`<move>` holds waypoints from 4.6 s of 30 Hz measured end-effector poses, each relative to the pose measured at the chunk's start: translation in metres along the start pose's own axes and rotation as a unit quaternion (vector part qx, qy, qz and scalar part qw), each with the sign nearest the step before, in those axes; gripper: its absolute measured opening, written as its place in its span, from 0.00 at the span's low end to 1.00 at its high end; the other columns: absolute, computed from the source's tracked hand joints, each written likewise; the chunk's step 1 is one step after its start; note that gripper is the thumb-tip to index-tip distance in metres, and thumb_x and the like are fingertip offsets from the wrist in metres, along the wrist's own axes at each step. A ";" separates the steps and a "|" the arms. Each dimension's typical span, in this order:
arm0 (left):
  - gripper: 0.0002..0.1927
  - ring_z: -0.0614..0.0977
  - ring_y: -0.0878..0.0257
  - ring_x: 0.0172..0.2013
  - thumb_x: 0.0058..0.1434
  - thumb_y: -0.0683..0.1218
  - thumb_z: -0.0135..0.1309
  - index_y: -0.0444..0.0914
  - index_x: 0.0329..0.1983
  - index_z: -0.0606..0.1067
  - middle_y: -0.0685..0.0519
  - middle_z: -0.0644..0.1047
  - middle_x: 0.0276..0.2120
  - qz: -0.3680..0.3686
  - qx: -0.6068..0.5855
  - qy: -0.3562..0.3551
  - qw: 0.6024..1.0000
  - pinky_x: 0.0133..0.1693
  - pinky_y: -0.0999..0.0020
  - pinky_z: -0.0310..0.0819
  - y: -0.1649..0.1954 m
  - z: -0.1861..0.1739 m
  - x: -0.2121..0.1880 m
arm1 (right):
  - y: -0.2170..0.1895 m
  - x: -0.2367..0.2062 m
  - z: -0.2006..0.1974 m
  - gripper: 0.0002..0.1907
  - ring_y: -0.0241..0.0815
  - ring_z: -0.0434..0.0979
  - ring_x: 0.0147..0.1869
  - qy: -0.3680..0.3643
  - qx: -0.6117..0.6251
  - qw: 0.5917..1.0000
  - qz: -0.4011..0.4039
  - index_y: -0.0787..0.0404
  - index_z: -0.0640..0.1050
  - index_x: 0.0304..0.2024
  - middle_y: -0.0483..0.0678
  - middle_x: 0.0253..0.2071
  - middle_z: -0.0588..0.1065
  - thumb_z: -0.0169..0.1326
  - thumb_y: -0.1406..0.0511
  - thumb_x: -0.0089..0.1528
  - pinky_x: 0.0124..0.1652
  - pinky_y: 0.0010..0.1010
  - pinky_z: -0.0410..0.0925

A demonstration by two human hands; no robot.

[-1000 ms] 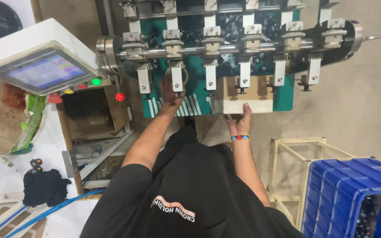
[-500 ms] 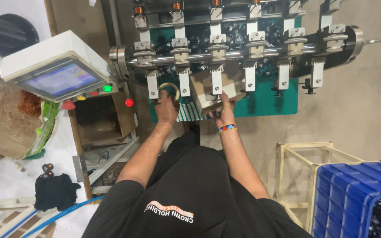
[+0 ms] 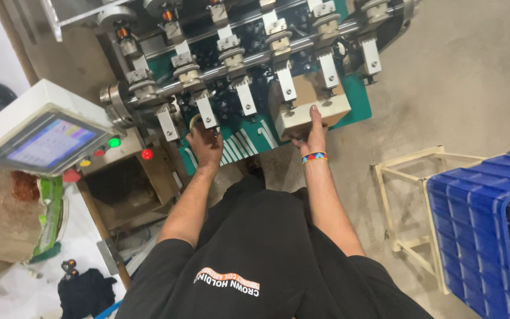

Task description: The person operates a small benchtop production machine: they load small black plastic components into the machine's stations, pull the red-handled lever to cycle it, and collect finished parts into a small cardboard box. They scoop additional components from a large blue bin into the box, wipe the machine with a black cloth, and use scissors to trim or clear material at the machine.

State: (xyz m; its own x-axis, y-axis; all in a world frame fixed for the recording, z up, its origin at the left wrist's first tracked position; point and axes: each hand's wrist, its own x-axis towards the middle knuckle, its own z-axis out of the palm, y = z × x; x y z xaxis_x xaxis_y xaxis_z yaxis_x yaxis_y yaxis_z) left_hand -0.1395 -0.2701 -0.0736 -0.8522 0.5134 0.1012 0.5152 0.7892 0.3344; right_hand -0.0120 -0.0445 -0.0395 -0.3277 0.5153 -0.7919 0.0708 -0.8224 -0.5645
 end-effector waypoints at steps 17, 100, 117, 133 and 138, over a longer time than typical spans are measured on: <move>0.14 0.75 0.43 0.50 0.63 0.42 0.58 0.34 0.51 0.75 0.41 0.75 0.45 0.128 -0.103 0.054 0.985 0.52 0.49 0.68 0.048 0.005 0.024 | -0.006 -0.006 -0.151 0.44 0.50 0.68 0.72 -0.181 0.254 0.944 -0.104 0.48 0.66 0.71 0.44 0.69 0.69 0.53 0.36 0.58 0.67 0.50 0.63; 0.23 0.84 0.57 0.21 0.63 0.61 0.55 0.42 0.51 0.83 0.46 0.83 0.23 -0.237 -0.052 -0.382 0.892 0.27 0.59 0.78 0.321 0.136 -0.173 | -0.229 0.059 -0.609 0.24 0.43 0.73 0.56 0.465 -0.475 0.550 -0.506 0.53 0.75 0.52 0.46 0.46 0.79 0.62 0.64 0.52 0.54 0.54 0.65; 0.27 0.84 0.55 0.21 0.64 0.63 0.51 0.35 0.32 0.83 0.47 0.83 0.23 -0.340 -0.140 -0.398 0.841 0.28 0.61 0.80 0.114 0.086 -0.182 | -0.040 0.059 -0.345 0.26 0.52 0.83 0.54 -0.147 -0.710 0.685 -0.070 0.60 0.83 0.52 0.57 0.46 0.82 0.59 0.51 0.58 0.56 0.39 0.72; 0.27 0.80 0.60 0.20 0.70 0.56 0.40 0.40 0.21 0.79 0.49 0.81 0.18 -0.135 -0.199 -0.424 0.873 0.29 0.60 0.73 -0.068 0.051 -0.125 | 0.021 0.050 -0.174 0.21 0.46 0.82 0.45 -0.072 -0.649 0.732 -0.195 0.59 0.83 0.48 0.54 0.43 0.82 0.60 0.53 0.59 0.48 0.40 0.72; 0.19 0.80 0.56 0.22 0.69 0.54 0.49 0.35 0.29 0.77 0.48 0.76 0.20 -0.397 -0.273 -0.485 0.730 0.24 0.56 0.75 -0.066 0.048 -0.112 | 0.029 0.031 -0.187 0.19 0.51 0.83 0.41 -0.002 -0.635 0.770 -0.057 0.56 0.82 0.48 0.54 0.39 0.82 0.57 0.53 0.60 0.44 0.44 0.75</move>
State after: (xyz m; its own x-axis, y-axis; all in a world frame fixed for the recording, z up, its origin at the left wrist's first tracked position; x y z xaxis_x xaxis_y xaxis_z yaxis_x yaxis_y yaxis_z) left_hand -0.0733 -0.3638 -0.1526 -0.2599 0.1739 -0.9498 -0.4452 0.8513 0.2777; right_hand 0.1562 -0.0071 -0.1243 -0.4028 0.5642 -0.7207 0.9052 0.1286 -0.4052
